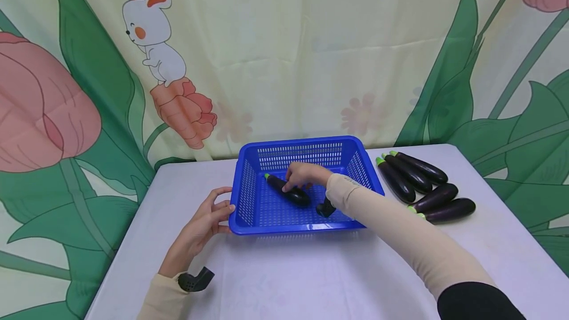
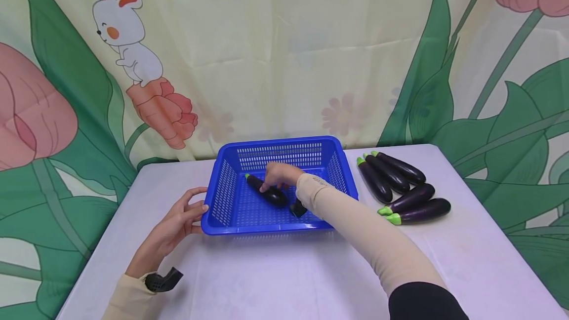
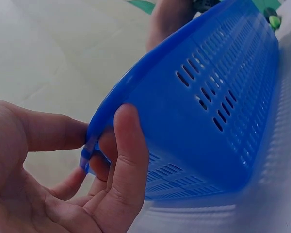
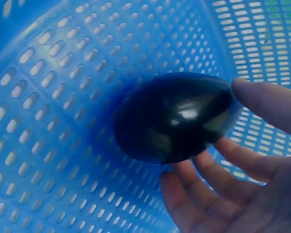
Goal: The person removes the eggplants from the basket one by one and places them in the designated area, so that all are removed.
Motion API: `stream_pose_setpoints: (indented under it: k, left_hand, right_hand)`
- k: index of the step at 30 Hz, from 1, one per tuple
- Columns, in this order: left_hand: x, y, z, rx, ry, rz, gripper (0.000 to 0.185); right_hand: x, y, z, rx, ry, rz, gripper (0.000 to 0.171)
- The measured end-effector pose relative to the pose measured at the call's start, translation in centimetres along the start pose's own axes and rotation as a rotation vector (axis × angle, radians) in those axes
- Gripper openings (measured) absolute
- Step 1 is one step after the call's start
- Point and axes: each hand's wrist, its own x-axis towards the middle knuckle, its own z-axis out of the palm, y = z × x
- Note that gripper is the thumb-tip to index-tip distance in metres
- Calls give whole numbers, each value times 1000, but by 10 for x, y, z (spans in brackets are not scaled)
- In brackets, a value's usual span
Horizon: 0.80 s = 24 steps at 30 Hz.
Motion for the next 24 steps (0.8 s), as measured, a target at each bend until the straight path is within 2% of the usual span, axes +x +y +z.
stream_pose_setpoints:
  k: [13, 19, 24]
  left_hand:
    - [1, 0, 1, -8, 7, -3, 71]
    - [0, 0, 1, -7, 9, 0, 71]
    - [0, 0, 0, -4, 11, -1, 71]
  right_hand:
    - [-5, -4, 11, -248, 38, -96, 39]
    - [-5, -3, 10, -306, 53, -155, 43]
    - [-5, -3, 7, -378, 80, -238, 43]
